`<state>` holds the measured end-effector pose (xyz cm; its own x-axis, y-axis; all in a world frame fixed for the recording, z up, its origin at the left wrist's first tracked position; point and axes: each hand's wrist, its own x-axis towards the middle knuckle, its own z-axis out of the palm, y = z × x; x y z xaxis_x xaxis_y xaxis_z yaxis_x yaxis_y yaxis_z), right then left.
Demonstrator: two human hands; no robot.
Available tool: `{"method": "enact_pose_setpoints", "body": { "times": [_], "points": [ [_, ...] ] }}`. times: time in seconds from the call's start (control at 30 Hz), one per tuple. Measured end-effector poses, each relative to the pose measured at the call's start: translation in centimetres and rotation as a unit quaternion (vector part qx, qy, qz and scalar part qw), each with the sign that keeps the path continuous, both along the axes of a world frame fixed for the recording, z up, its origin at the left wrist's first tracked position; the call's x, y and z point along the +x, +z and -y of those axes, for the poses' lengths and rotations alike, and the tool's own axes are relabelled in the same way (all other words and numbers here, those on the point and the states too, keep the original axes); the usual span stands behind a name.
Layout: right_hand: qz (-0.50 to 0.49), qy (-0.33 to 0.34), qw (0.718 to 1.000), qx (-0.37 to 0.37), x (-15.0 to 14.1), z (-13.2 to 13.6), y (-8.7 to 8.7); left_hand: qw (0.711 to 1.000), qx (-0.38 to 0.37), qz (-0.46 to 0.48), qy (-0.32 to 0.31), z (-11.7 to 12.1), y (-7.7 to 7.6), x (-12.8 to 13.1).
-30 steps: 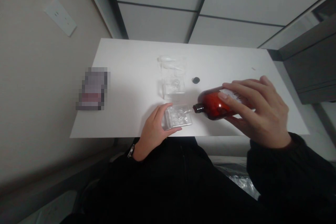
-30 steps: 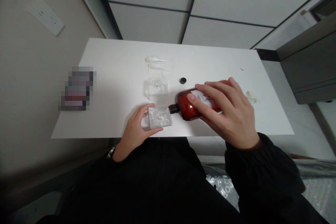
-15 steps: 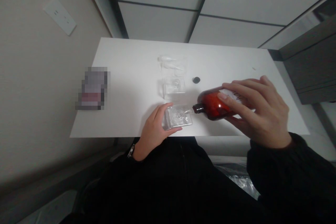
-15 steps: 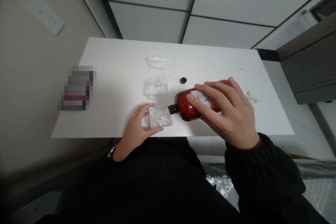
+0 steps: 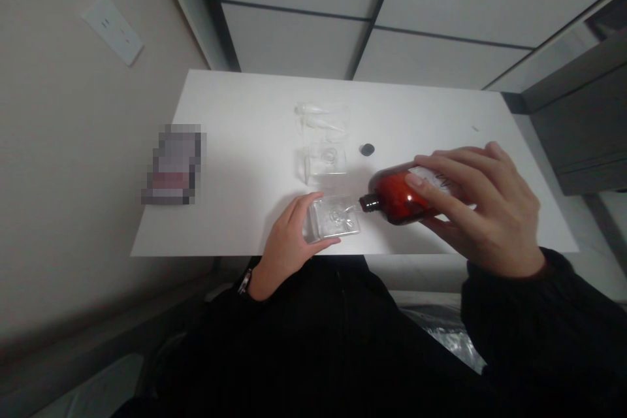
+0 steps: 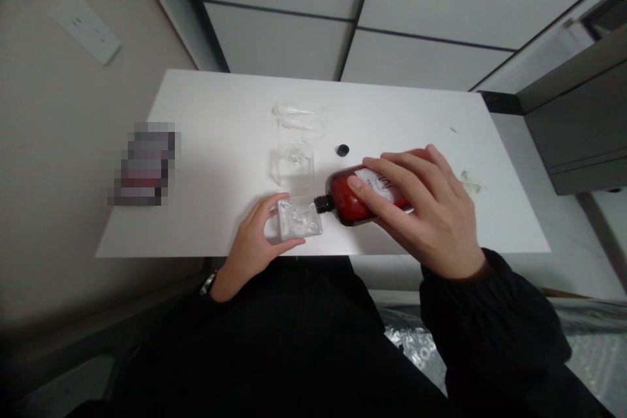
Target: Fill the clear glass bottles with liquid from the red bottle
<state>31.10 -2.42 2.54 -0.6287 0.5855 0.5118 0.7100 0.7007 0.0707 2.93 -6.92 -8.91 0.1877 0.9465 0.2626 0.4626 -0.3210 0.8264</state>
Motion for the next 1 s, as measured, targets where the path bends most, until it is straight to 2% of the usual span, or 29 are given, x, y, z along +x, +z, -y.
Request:
{"method": "enact_pose_setpoints", "body": {
  "times": [0.23, 1.0],
  "points": [
    [-0.020, -0.012, 0.999, -0.033, 0.16, -0.09, 0.01, 1.000, -0.004, 0.005, 0.000, 0.04, 0.03, 0.01],
    [0.035, 0.011, 0.999, 0.025, -0.27, -0.14, 0.13, 1.000, -0.003, 0.006, 0.001, -0.04, 0.16, 0.07]
  ]
}}
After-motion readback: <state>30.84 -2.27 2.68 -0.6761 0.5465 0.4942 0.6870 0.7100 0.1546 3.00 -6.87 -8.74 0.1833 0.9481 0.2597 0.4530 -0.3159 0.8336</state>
